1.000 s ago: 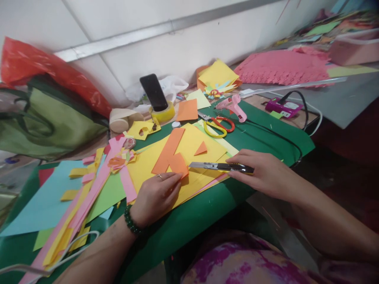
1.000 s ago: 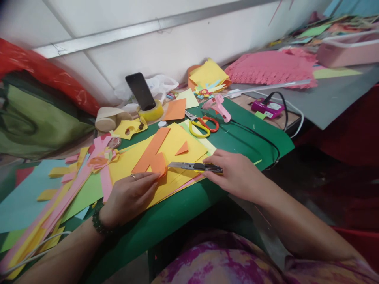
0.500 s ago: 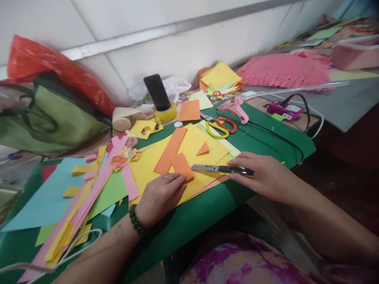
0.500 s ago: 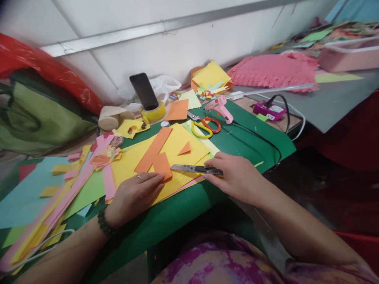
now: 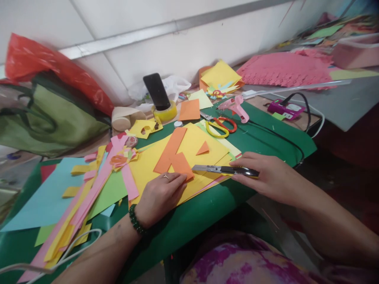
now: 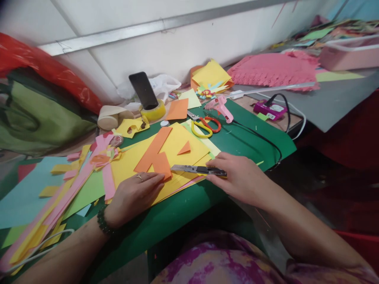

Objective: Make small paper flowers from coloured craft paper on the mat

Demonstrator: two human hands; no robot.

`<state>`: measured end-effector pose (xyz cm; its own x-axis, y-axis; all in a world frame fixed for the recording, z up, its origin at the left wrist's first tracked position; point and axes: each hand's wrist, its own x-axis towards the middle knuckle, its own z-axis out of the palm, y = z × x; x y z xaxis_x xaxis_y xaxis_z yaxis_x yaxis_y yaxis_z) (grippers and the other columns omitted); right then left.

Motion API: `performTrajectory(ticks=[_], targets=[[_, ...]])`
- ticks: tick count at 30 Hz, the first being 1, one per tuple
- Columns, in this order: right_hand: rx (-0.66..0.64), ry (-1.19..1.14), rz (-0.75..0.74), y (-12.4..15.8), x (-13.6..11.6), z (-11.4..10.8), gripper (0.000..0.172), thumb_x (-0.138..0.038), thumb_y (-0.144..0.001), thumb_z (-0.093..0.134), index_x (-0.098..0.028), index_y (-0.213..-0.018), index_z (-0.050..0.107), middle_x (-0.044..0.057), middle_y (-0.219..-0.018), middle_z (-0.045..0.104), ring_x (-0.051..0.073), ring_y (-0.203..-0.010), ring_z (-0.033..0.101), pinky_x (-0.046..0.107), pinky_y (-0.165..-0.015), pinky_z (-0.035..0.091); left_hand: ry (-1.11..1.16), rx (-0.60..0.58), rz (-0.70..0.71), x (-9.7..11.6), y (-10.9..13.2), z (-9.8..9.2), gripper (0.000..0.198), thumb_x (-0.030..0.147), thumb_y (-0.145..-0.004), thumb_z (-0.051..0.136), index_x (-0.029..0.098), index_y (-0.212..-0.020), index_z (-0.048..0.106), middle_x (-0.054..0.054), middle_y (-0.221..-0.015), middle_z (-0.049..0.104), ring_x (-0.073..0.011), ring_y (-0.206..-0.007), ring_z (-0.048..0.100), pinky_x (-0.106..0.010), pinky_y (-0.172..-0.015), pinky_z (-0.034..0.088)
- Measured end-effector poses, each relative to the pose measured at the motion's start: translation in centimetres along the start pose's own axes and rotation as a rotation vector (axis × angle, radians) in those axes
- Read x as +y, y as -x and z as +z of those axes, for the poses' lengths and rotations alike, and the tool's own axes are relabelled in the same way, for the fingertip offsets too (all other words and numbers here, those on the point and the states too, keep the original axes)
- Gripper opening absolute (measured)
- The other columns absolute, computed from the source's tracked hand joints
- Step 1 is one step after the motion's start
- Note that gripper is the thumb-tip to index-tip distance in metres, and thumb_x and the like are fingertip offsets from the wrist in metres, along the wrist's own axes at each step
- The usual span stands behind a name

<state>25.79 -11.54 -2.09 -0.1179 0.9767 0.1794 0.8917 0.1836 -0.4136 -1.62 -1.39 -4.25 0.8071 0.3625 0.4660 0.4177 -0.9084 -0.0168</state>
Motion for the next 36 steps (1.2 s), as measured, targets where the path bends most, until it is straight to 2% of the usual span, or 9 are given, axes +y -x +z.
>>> performTrajectory(ticks=[17, 26, 31, 34, 36], targets=[[-0.012, -0.033, 0.004, 0.4, 0.3, 0.0, 0.028, -0.037, -0.09, 0.051, -0.02, -0.102, 0.069, 0.007, -0.097, 0.069, 0.02, -0.077, 0.067, 0.031, -0.067, 0.051, 0.013, 0.032, 0.017, 0.0, 0.0, 0.2, 0.018, 0.021, -0.092, 0.051, 0.017, -0.096, 0.068, -0.006, -0.086, 0.074, -0.0158, -0.071, 0.069, -0.025, -0.062, 0.056], [-0.031, -0.023, -0.027, 0.2, -0.2, 0.3, 0.026, -0.035, -0.09, 0.052, -0.021, -0.105, 0.069, 0.007, -0.094, 0.068, 0.018, -0.075, 0.066, 0.028, -0.067, 0.05, 0.029, 0.005, 0.014, -0.1, 0.0, 0.1, 0.017, 0.02, -0.091, 0.052, 0.016, -0.095, 0.068, -0.007, -0.087, 0.074, -0.0171, -0.071, 0.068, -0.027, -0.063, 0.055], [-0.083, 0.003, -0.065, -0.5, -0.2, 0.9, 0.026, -0.033, -0.091, 0.052, -0.02, -0.107, 0.068, 0.008, -0.094, 0.067, 0.019, -0.08, 0.066, 0.028, -0.066, 0.049, 0.164, -0.101, -0.026, -0.6, -0.2, -0.1, 0.021, 0.024, -0.093, 0.049, 0.017, -0.094, 0.069, -0.008, -0.09, 0.071, -0.0181, -0.077, 0.065, -0.03, -0.068, 0.054], [-0.085, 0.006, -0.084, -0.8, 0.3, 1.2, 0.026, -0.032, -0.091, 0.051, -0.022, -0.11, 0.066, 0.008, -0.098, 0.067, 0.019, -0.083, 0.066, 0.028, -0.068, 0.05, 0.243, -0.219, -0.1, -1.3, -0.1, -0.2, 0.026, 0.03, -0.094, 0.047, 0.018, -0.102, 0.069, -0.013, -0.115, 0.065, -0.0234, -0.104, 0.061, -0.038, -0.087, 0.051], [-0.085, 0.003, -0.09, -0.8, 0.7, 1.5, 0.026, -0.034, -0.092, 0.051, -0.023, -0.111, 0.066, 0.008, -0.099, 0.066, 0.019, -0.084, 0.065, 0.028, -0.069, 0.05, 0.261, -0.35, -0.146, -1.7, -0.2, -0.2, 0.032, 0.03, -0.096, 0.042, 0.021, -0.118, 0.064, -0.014, -0.136, 0.054, -0.0281, -0.125, 0.049, -0.052, -0.103, 0.039]])
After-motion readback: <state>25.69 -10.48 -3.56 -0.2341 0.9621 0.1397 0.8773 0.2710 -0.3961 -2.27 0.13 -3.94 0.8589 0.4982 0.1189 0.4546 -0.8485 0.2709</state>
